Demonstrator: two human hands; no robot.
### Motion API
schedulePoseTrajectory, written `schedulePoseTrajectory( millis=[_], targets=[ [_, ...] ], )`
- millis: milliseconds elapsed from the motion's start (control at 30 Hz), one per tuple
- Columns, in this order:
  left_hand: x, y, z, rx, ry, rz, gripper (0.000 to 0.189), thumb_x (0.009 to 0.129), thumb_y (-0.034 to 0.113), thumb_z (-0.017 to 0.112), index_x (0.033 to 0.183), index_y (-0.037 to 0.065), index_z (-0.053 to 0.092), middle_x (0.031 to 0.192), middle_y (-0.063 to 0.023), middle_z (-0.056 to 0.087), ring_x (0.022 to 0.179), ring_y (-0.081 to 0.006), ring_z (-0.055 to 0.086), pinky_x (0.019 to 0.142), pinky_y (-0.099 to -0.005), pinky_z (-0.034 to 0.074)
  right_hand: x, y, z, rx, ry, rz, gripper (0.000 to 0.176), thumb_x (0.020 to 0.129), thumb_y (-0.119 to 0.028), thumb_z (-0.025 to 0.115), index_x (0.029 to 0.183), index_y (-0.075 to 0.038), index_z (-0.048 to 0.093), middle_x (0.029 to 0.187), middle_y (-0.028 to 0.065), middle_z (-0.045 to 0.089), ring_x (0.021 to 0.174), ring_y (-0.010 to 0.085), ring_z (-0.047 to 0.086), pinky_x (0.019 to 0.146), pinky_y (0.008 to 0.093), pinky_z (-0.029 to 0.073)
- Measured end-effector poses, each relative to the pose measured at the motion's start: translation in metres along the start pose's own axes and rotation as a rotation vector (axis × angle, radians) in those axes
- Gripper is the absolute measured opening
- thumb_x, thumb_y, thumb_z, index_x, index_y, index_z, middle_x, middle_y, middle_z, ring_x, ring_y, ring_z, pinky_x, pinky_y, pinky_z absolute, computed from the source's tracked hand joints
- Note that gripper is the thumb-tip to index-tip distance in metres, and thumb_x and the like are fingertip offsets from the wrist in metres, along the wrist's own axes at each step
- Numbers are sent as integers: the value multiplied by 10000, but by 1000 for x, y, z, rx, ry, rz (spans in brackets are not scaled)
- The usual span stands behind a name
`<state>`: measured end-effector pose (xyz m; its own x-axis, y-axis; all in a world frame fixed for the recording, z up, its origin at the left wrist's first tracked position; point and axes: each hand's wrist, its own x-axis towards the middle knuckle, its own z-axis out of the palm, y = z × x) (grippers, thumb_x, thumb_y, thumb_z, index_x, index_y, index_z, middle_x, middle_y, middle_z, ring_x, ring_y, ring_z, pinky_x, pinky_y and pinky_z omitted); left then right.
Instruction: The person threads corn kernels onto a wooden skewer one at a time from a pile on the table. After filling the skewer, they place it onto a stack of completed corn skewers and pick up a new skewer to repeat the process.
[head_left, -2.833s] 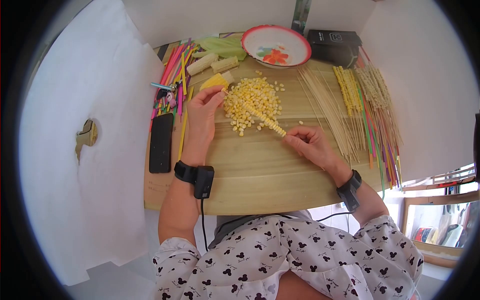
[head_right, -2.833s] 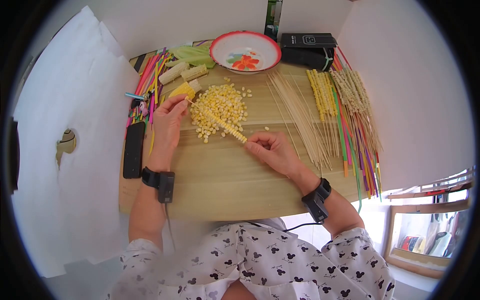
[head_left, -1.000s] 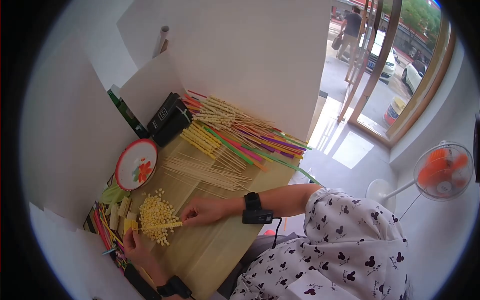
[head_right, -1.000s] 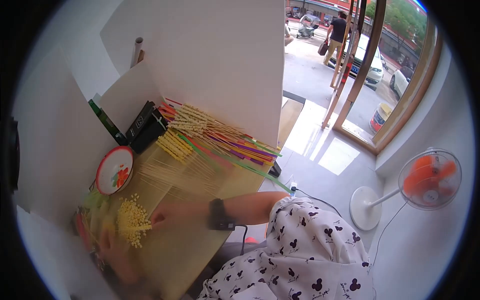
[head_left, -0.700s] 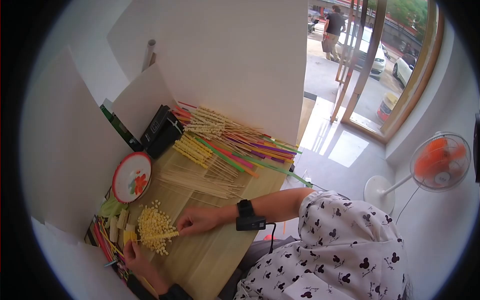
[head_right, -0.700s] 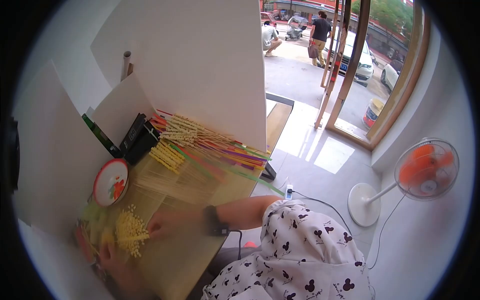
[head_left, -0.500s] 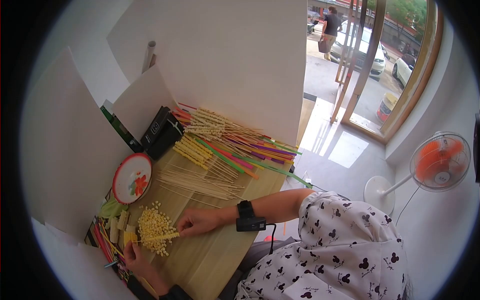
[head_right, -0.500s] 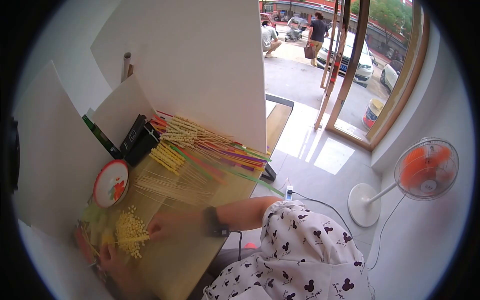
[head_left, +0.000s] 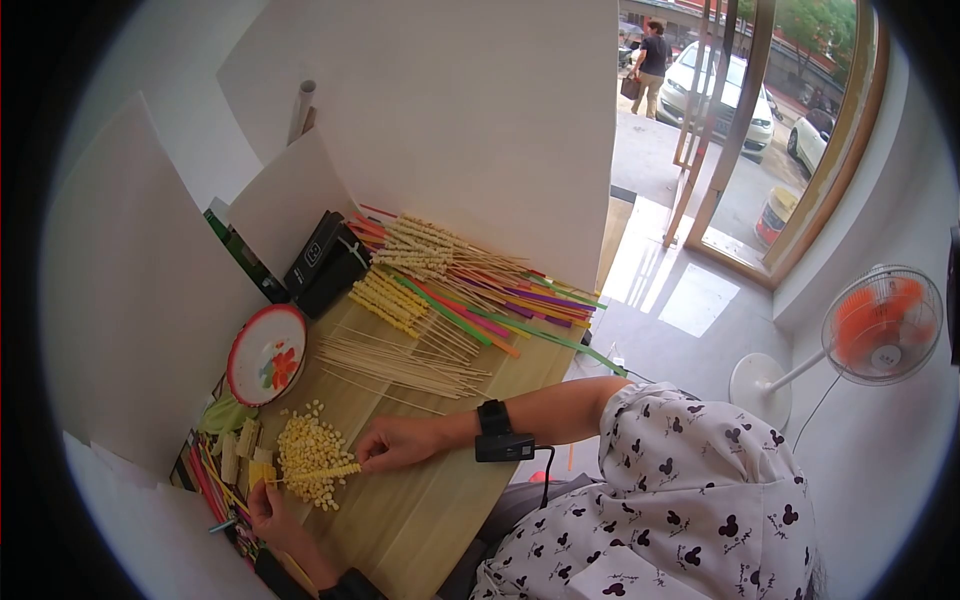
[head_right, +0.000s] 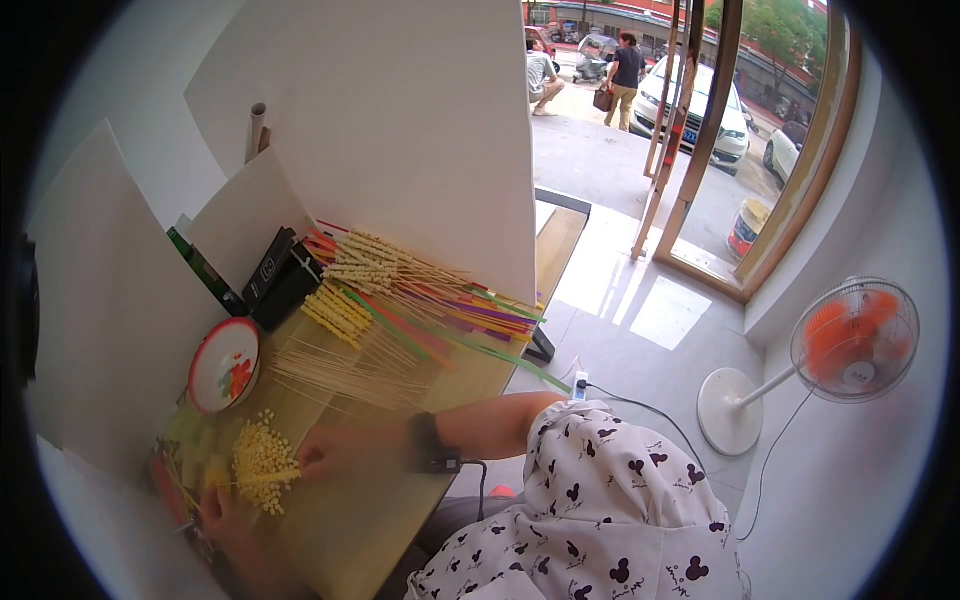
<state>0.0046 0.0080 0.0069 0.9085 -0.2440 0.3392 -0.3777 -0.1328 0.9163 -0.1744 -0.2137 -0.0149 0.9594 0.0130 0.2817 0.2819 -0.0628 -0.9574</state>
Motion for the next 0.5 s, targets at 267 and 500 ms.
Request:
schedulePoseTrajectory(
  millis=[267,500],
  targets=[
    [0,-1,1,-60,1,-6,146,870,11,576,1006,-37,602,909,-54,616,829,-108,571,747,-222,465,1,2,-1,-35,-7,7,161,899,-141,556,813,-6,571,630,-59,494,591,9,405,501,219,343],
    [1,-2,-1,-48,7,-28,155,869,20,579,1011,-39,598,916,-61,615,831,-115,574,750,-230,468,1,-5,-3,-60,-36,27,155,894,-134,561,815,-2,579,628,-48,509,597,11,416,508,219,350]
  ],
)
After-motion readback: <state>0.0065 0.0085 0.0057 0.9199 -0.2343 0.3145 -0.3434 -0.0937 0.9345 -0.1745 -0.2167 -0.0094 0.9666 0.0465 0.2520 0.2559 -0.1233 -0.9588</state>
